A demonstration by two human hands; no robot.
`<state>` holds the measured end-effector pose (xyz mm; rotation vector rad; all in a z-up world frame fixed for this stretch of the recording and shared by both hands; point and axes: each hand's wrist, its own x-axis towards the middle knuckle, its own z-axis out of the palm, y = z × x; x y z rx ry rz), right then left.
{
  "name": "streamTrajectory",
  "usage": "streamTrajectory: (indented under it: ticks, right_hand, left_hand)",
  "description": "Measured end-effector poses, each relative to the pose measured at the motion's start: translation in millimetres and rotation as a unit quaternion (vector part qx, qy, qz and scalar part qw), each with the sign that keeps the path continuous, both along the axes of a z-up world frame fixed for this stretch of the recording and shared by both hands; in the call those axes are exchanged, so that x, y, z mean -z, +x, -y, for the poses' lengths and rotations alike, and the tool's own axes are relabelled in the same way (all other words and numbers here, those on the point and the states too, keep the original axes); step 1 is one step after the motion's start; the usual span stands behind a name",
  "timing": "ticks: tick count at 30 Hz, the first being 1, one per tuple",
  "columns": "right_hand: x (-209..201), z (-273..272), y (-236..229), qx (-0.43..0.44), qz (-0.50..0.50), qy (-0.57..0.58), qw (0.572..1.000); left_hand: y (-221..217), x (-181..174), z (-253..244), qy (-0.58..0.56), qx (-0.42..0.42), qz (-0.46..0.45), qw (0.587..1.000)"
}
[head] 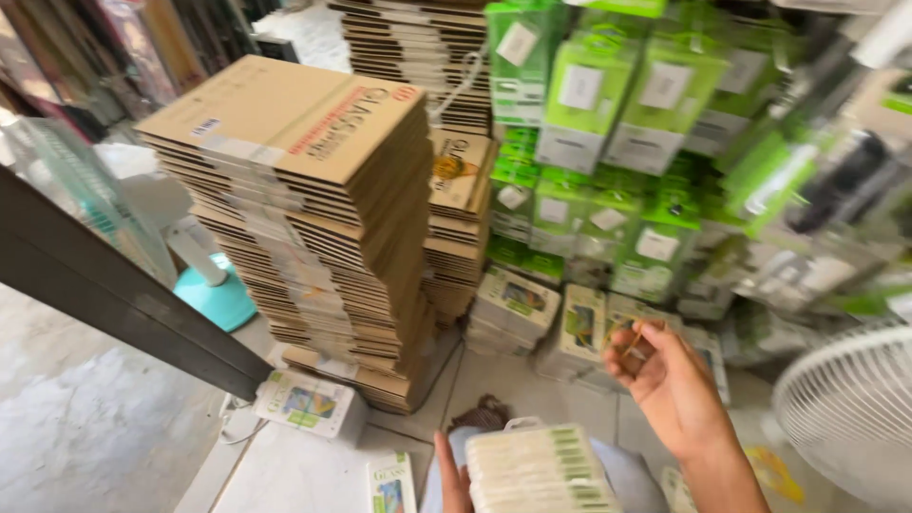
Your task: The person cleans and organizes the packaging for tempered glass screen protectors.
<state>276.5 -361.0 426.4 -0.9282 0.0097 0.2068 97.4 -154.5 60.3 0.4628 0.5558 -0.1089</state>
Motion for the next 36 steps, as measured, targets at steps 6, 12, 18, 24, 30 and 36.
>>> streamTrajectory:
  ticks: [6, 12, 18, 24, 30, 36]
  right_hand:
    - [-20, 89, -132, -0.063, 0.014, 0.096, 0.993]
    - [21, 161, -218, -0.127, 0.193, 0.097, 0.968]
    - [33, 114, -248, 0.086, 0.333, -0.252, 0.905]
    - [11, 78, -250, 0.043, 0.111, -0.228, 0.966]
    - [8, 75, -256, 0.023, 0.202, -0.118, 0.972]
    - [37, 88, -271, 0.082, 0.079, -0.215, 0.970]
  left_hand:
    - [44, -95, 56, -0.027, 0.106, 0.028, 0.994]
    - [-34, -298, 68, 0.325, 0.125, 0.469, 0.811]
    - [-48, -310, 67, 0.392, 0.138, 0.505, 0.756]
    - [-54, -335, 47, 0.454, 0.161, 0.492, 0.725]
    - [-67, -440, 62, 0.725, -0.025, 0.569, 0.387]
    - [-73, -479, 139, 0.771, 0.207, 0.587, -0.137]
